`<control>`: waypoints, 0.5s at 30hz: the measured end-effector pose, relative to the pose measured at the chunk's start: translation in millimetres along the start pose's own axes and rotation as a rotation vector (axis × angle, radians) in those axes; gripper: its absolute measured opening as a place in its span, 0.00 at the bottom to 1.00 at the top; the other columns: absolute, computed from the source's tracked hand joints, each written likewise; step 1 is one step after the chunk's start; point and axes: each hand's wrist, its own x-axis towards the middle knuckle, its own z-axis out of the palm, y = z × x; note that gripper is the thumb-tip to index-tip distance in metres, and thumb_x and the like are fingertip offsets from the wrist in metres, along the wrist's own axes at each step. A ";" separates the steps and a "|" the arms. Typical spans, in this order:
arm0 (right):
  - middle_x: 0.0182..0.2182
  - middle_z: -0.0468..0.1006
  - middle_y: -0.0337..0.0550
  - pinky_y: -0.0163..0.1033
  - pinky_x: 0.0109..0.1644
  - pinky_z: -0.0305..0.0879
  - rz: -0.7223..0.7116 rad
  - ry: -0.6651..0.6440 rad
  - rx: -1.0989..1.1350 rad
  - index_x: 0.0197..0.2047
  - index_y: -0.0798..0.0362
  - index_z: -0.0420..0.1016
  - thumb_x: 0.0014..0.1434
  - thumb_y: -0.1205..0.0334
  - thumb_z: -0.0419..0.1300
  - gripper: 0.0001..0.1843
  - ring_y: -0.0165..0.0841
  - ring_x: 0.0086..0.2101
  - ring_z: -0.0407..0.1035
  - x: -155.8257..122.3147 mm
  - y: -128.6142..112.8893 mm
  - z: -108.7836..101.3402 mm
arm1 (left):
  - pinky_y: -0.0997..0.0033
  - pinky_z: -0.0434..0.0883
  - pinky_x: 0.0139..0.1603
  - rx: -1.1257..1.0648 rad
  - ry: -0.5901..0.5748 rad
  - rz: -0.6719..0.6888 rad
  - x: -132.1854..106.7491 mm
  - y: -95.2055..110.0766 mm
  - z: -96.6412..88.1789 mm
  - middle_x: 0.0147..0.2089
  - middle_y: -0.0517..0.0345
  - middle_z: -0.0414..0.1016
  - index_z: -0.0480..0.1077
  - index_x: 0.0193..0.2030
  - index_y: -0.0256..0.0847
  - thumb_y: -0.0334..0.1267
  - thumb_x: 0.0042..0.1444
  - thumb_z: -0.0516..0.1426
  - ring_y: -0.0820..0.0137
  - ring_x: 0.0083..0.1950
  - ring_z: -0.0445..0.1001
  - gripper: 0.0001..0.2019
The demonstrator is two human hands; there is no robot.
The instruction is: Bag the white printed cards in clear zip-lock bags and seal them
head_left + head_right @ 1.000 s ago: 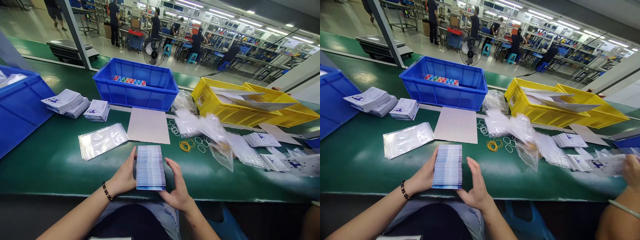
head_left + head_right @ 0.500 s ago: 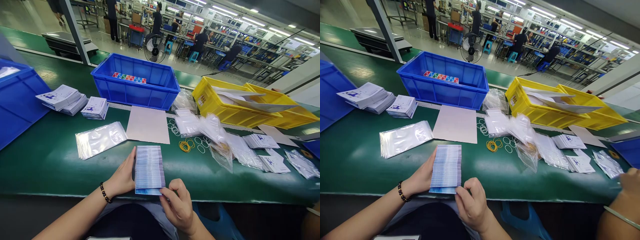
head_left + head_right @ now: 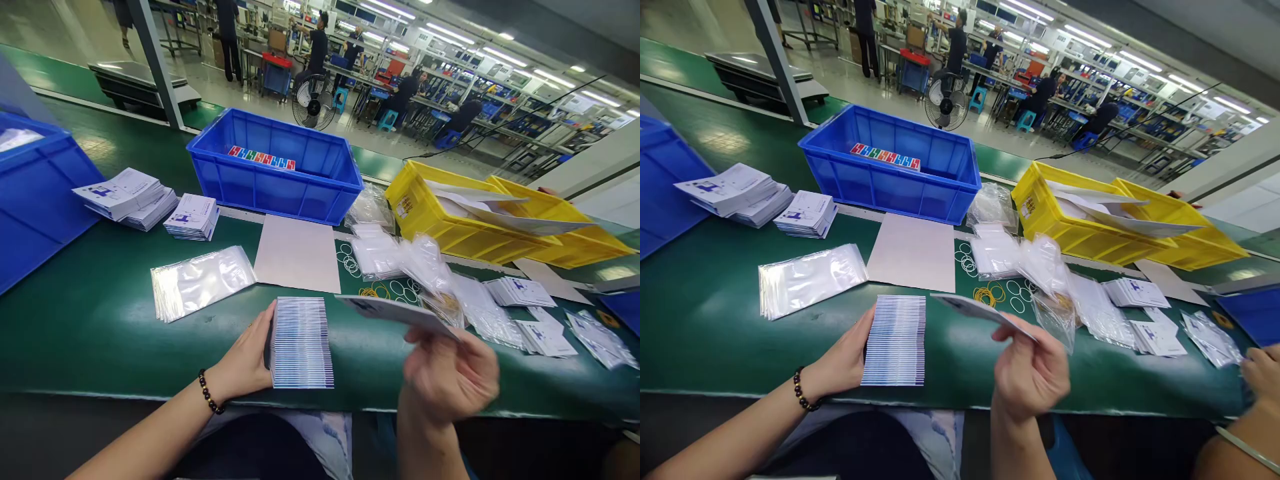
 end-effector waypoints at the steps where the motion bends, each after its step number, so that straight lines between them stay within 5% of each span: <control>1: 0.23 0.74 0.37 0.37 0.24 0.64 0.043 -0.061 -0.035 0.35 0.51 0.73 0.55 0.68 0.58 0.04 0.29 0.20 0.67 -0.1 8.9 10.6 | 0.47 0.56 0.62 0.018 -0.011 0.008 0.3 1.0 -0.7 0.65 0.42 0.50 0.36 0.66 0.43 0.47 0.44 0.62 0.51 0.63 0.54 0.49; 6: 0.25 0.74 0.39 0.36 0.30 0.67 0.355 -0.525 -0.083 0.34 0.52 0.74 0.58 0.61 0.55 0.08 0.29 0.24 0.68 -18.4 45.6 50.4 | 0.50 0.60 0.60 0.013 0.007 0.008 0.6 5.6 -1.7 0.62 0.41 0.52 0.40 0.64 0.43 0.46 0.44 0.62 0.53 0.62 0.56 0.46; 9: 0.23 0.72 0.38 0.35 0.30 0.66 0.447 -0.737 -0.037 0.32 0.53 0.74 0.58 0.57 0.53 0.11 0.29 0.24 0.67 -27.3 54.5 57.3 | 0.48 0.61 0.59 0.039 0.043 -0.033 -1.2 4.2 0.7 0.64 0.39 0.44 0.40 0.64 0.43 0.46 0.41 0.64 0.49 0.64 0.51 0.48; 15: 0.33 0.75 0.45 0.41 0.42 0.67 0.562 -0.858 0.080 0.35 0.52 0.74 0.61 0.47 0.44 0.22 0.37 0.39 0.69 -41.1 53.6 52.1 | 0.44 0.59 0.59 -0.015 -0.009 -0.026 -2.5 -2.1 5.5 0.65 0.38 0.46 0.23 0.65 0.46 0.47 0.41 0.64 0.49 0.63 0.55 0.57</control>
